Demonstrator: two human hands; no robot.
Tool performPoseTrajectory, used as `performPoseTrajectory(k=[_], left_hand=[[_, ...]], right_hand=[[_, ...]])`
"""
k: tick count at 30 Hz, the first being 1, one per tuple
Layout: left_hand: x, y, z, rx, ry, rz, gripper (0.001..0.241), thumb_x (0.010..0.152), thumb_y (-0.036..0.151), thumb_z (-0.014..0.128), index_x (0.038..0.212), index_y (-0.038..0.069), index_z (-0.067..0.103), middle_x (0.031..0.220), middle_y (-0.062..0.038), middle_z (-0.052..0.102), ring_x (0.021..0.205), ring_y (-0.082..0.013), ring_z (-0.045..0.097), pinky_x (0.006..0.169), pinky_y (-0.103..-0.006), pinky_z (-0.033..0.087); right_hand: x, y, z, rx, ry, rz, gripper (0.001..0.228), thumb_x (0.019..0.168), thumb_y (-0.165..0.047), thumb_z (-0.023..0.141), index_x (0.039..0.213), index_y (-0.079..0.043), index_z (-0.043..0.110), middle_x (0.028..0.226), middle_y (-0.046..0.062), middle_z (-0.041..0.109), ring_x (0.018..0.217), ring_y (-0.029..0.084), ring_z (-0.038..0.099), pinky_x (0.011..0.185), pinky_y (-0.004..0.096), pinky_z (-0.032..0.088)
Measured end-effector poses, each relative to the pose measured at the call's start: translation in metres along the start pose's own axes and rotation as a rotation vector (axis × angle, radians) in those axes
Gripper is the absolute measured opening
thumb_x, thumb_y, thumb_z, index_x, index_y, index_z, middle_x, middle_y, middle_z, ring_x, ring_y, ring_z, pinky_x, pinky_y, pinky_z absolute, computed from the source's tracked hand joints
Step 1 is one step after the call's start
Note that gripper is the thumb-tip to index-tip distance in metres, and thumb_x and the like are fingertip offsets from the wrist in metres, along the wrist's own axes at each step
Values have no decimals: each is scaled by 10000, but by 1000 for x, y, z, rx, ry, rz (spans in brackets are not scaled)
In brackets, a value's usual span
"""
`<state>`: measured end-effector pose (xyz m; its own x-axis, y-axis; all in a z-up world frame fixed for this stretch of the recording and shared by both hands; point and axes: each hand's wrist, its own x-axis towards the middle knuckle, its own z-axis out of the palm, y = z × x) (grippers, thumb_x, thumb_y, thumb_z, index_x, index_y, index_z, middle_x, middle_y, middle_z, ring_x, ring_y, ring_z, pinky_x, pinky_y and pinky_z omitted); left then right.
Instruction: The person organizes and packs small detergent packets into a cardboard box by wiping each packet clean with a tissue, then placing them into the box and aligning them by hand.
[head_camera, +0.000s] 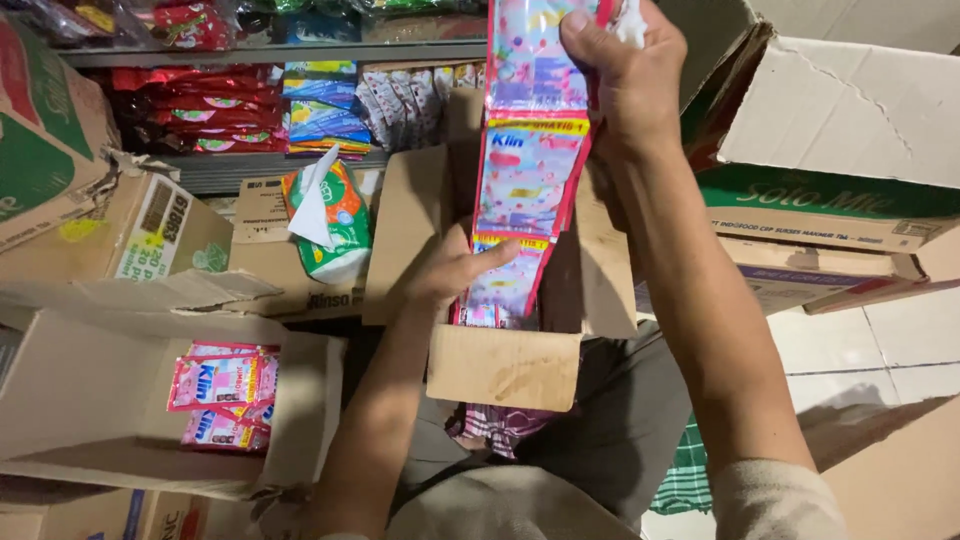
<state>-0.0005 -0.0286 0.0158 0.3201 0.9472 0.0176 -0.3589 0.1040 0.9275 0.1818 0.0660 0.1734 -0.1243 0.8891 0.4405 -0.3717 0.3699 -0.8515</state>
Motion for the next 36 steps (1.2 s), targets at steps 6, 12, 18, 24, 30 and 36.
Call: performPoseTrajectory(k=[6,12,18,24,30,36], left_hand=[[5,-34,-15,-260,112,-194,365,975,163,630,1224,-104,617,1079,-228,713,815,-216,683,710,-337,573],[-13,-45,-15,-989,201,-7,346,1071,376,488,1164,79,639,1245,-242,658,1083,-353,658,972,-503,525],[-78,-27,-32,-1628,-728,-85,1116,1010,746,632,1637,-51,166,1559,-425,309,1406,-626,350,1028,-746,491],[-94,-20,52,-1858,-810,11,279,863,300,753,801,104,566,621,90,420,493,24,297,449,-125,268],[-167,-20,-56,-732,778,516,616,723,141,829,1301,104,619,1057,-163,719,1011,-400,728,911,-565,594],[-208,2,-58,-713,1071,571,385,771,96,785,1148,92,709,951,-146,753,888,-343,751,822,-491,624]], right_hand=[[-4,6,1,-8,-97,-60,210,965,-46,724,1135,26,624,987,127,752,791,178,748,745,308,689],[-44,8,9,-460,-300,-240,249,896,14,821,1105,51,691,897,81,650,709,136,561,646,266,516],[-98,-7,57,-282,-906,-642,480,1082,-325,418,828,-23,692,817,176,703,707,369,711,600,427,549],[-143,-5,82,-448,-1030,-882,478,1117,-259,318,917,-20,680,983,162,721,968,428,746,731,482,619],[-176,72,74,-292,-655,-275,169,900,-157,735,923,5,776,1052,206,789,911,372,776,677,445,615],[-224,118,156,207,-171,889,465,883,-213,724,1263,48,665,1188,263,720,999,347,727,796,514,630]])
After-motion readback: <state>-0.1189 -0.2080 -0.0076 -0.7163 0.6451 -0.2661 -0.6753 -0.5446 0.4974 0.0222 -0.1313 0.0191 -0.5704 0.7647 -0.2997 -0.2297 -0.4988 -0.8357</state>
